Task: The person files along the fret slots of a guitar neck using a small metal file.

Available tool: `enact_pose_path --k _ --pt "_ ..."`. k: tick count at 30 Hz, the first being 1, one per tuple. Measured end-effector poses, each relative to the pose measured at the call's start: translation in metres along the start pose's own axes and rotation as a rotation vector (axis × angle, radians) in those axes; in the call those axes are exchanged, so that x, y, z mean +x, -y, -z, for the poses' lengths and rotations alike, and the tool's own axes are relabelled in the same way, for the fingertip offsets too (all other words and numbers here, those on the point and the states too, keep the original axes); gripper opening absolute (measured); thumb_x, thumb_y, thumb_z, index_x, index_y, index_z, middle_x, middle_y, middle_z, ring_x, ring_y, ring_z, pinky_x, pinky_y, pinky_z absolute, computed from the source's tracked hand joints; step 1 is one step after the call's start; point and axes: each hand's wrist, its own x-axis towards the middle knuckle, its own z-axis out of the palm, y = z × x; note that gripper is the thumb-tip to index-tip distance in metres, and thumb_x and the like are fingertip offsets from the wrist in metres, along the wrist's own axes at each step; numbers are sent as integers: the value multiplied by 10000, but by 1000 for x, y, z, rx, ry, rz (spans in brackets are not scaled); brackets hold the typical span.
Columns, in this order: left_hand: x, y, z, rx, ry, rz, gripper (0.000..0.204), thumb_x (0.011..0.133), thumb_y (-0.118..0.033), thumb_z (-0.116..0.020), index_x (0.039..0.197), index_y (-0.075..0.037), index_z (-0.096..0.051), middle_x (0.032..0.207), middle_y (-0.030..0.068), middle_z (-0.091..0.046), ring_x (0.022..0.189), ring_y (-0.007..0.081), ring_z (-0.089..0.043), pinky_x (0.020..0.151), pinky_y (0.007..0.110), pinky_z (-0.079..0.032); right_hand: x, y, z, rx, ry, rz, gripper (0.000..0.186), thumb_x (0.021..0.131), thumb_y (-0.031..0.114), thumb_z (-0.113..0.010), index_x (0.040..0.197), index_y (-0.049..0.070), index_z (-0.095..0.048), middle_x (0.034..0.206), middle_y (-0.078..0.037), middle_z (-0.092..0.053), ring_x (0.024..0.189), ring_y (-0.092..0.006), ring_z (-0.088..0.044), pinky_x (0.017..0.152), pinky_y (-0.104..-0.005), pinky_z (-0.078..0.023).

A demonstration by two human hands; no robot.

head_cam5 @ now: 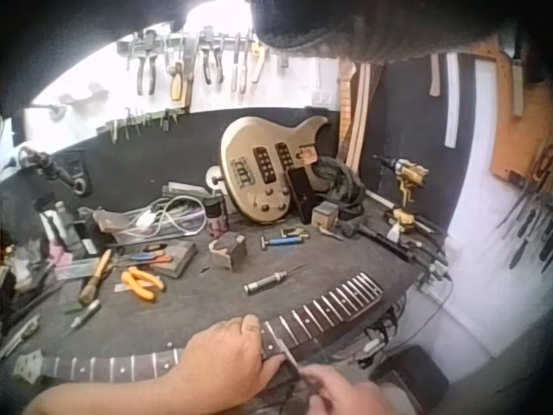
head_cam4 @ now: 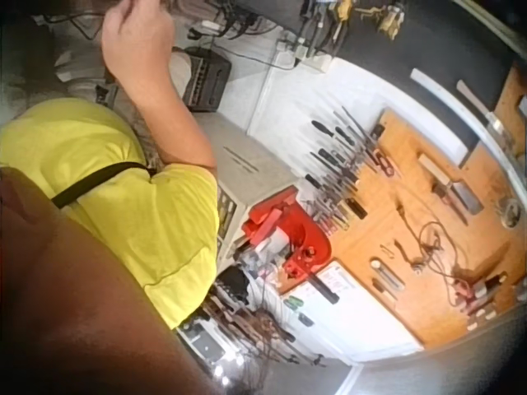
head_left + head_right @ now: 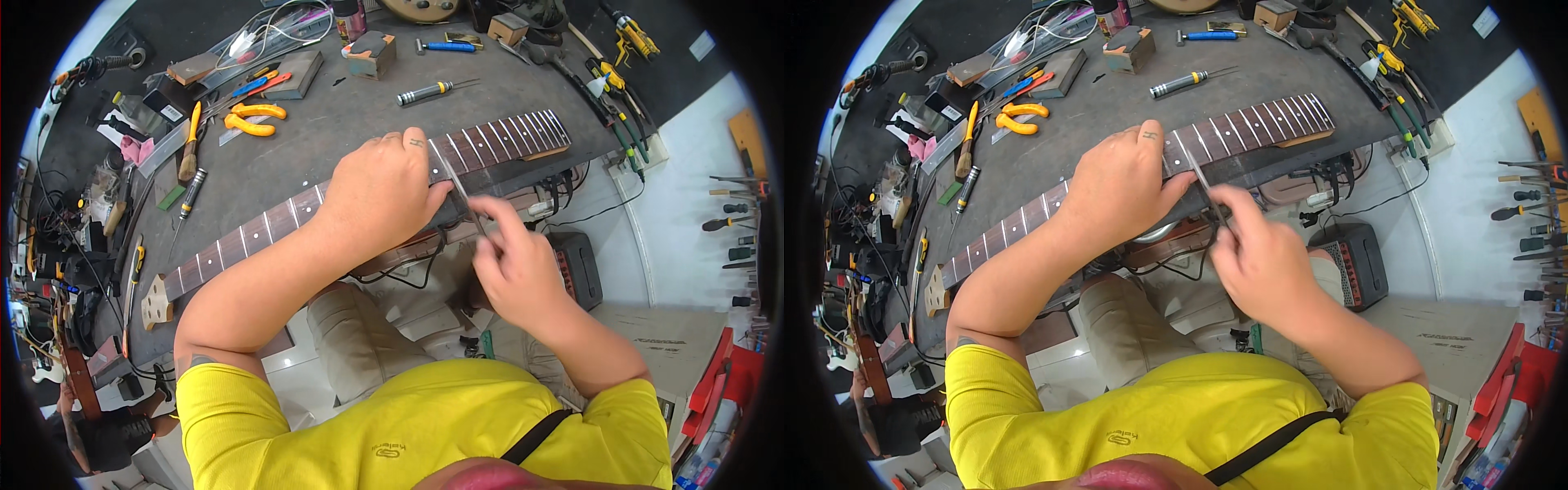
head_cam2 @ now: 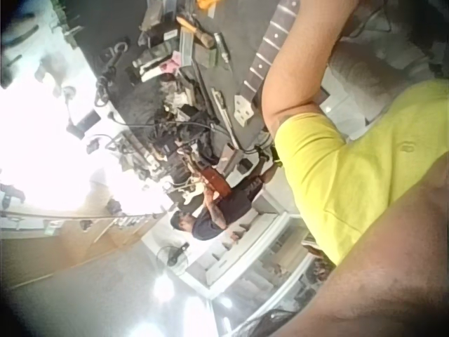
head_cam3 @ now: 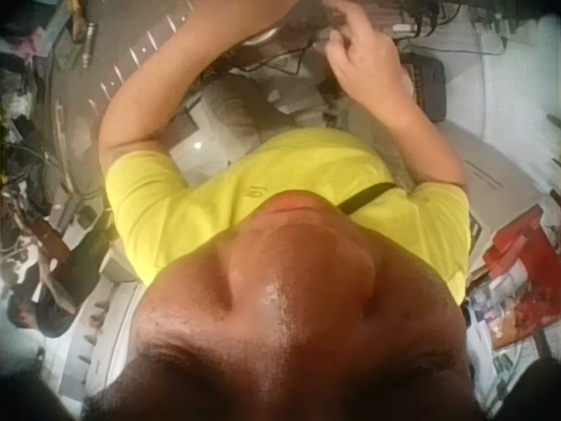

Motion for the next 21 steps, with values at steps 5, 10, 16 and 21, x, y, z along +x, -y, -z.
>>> enact_pose_path --k 5,10,16,21 --pt "-3 1 3 -65 -10 56 535 901 -374 -879 1135 33 -623 997 239 -759 933 445 -769 803 507 -634 -33 -32 36 62 2 12 491 983 -7 -599 1472 38 -590 625 -38 -509 548 -128 -481 566 -320 -398" --pt "0 -6 6 -27 61 124 576 907 -438 -877 1150 28 -642 1038 228 -772 1014 423 -775 871 500 -634 1 -59 61 293 -134 77 530 1051 -36 -528 1580 -18 -513 897 48 -579 767 -9 -443 724 -196 -345" --pt "-15 -8 12 -46 39 90 576 864 -461 -903 1145 -11 -678 997 179 -751 966 390 -764 816 478 -614 79 -77 67 394 -56 273 503 1112 34 -552 1607 -33 -491 890 47 -536 776 -23 -408 732 -213 -324" --pt "-42 4 28 23 51 146 606 828 -491 -913 1148 -30 -681 1003 142 -747 993 347 -761 817 453 -611 128 -53 43 435 101 367 471 1104 84 -565 1552 -56 -528 800 56 -472 714 -29 -406 684 -228 -316"
